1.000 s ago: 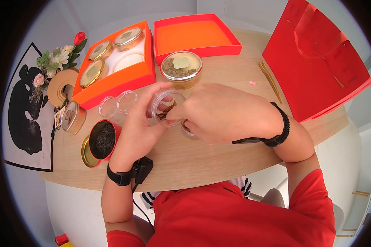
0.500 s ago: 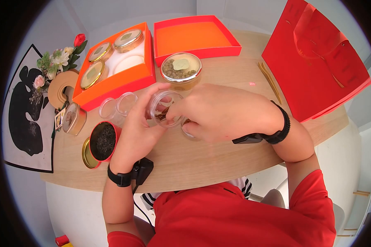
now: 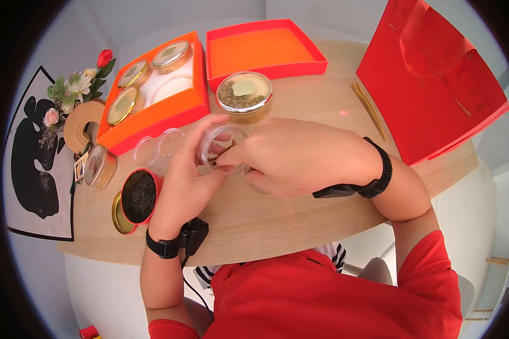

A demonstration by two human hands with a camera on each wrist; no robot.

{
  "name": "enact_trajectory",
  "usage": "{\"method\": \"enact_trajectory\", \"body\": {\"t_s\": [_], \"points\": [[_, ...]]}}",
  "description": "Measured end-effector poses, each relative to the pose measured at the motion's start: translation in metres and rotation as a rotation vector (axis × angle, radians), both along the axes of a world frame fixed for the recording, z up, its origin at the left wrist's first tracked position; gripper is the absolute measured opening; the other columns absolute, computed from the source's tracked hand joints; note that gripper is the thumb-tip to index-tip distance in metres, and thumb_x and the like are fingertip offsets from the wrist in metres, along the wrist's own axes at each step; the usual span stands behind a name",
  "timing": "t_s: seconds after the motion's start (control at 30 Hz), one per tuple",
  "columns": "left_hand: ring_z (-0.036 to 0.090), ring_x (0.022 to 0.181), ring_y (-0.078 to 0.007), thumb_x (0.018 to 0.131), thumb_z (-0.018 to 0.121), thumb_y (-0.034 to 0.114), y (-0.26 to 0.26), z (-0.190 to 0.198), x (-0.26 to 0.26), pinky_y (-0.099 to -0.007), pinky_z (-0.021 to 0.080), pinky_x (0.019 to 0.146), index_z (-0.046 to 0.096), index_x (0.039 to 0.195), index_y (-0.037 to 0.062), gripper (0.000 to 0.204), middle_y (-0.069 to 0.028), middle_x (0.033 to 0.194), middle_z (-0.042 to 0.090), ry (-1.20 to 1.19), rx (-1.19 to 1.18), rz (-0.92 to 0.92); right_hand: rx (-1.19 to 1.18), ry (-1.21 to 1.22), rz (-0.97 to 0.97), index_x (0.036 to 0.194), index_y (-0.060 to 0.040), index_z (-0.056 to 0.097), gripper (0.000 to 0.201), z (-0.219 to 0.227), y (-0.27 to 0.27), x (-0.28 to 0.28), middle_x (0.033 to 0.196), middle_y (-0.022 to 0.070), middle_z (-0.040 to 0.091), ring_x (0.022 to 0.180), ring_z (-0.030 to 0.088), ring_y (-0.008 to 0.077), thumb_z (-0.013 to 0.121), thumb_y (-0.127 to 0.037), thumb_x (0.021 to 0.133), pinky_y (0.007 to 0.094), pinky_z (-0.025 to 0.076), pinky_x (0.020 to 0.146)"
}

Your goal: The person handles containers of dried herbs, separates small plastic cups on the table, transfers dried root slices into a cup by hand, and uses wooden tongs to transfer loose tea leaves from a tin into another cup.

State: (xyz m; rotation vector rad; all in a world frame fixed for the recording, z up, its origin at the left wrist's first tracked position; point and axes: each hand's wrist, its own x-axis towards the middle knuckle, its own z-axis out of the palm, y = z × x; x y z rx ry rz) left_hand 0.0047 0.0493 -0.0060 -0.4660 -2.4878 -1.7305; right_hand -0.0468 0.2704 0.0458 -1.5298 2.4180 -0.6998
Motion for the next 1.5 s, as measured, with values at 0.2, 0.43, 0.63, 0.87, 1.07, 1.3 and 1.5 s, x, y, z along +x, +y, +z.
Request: {"method": "enact_trajectory", "body": {"t_s": [0.2,0.43,0.63,0.87,1.07,1.3,1.5], "points": [[0.065,0.114,-0.0160,0.087,0.077,-0.013,0.001,0.000,0.000,-0.0342,0.054,0.103,0.054,0.155,0.0139,0.077,-0.0058,0.128,0.068,0.012,-0.020,-0.003,0.052,-0.005,0.000,0.115,-0.0032,0.073,0.029,-0.004,0.000,-0.001,0.081,0.0219,0.068,0.077,0.068,0.0402,0.059,-0.004,0.089,0.0505,0.054,0.073],[0.065,0.116,-0.0163,0.088,0.078,-0.012,0.000,-0.001,-0.001,-0.0336,0.055,0.102,0.053,0.155,0.0131,0.076,-0.0065,0.130,0.067,-0.009,0.009,-0.022,0.149,-0.004,-0.011,0.109,-0.0017,0.074,0.026,0.000,-0.002,-0.002,0.083,0.0216,0.070,0.077,0.068,0.0401,0.057,-0.003,0.089,0.0508,0.053,0.073],[0.064,0.113,-0.0157,0.086,0.078,-0.013,0.000,-0.001,-0.001,-0.0335,0.055,0.101,0.053,0.156,0.0133,0.078,-0.0065,0.129,0.067,-0.014,0.024,-0.026,0.102,-0.091,-0.016,0.115,-0.0015,0.076,0.031,0.009,0.003,-0.002,0.086,0.0203,0.074,0.079,0.071,0.0376,0.060,-0.007,0.090,0.0481,0.055,0.076],[0.064,0.114,-0.0159,0.085,0.078,-0.015,0.000,-0.001,-0.001,-0.0341,0.055,0.102,0.053,0.156,0.0130,0.079,-0.0071,0.131,0.066,-0.020,0.034,-0.015,0.148,-0.263,-0.093,0.101,0.0037,0.077,0.024,0.031,0.003,-0.001,0.086,0.0223,0.071,0.080,0.070,0.0364,0.061,-0.008,0.088,0.0474,0.054,0.074],[0.065,0.123,-0.0178,0.086,0.078,-0.014,-0.001,-0.003,-0.001,-0.0352,0.055,0.107,0.053,0.155,0.0112,0.077,-0.0074,0.132,0.066,0.014,0.044,-0.018,0.052,-0.171,-0.071,0.122,-0.0016,0.078,0.034,0.018,0.005,-0.007,0.079,0.0145,0.076,0.071,0.071,0.0289,0.067,-0.011,0.091,0.0414,0.055,0.072],[0.065,0.123,-0.0177,0.087,0.076,-0.014,0.001,0.000,0.000,-0.0353,0.053,0.107,0.053,0.155,0.0109,0.076,-0.0058,0.133,0.066,0.058,0.017,0.014,0.081,-0.262,-0.152,0.111,0.0005,0.080,0.029,0.027,0.003,-0.003,0.095,0.0216,0.073,0.084,0.072,0.0370,0.069,-0.009,0.086,0.0455,0.057,0.076],[0.064,0.127,-0.0190,0.084,0.083,-0.010,-0.004,0.003,0.001,-0.0371,0.053,0.111,0.053,0.155,0.0104,0.079,-0.0069,0.139,0.062,0.034,-0.082,0.035,0.054,-0.166,-0.107,0.120,-0.0033,0.076,0.030,0.020,0.002,-0.003,0.075,0.0127,0.075,0.070,0.070,0.0259,0.070,-0.012,0.092,0.0395,0.054,0.070]]}}
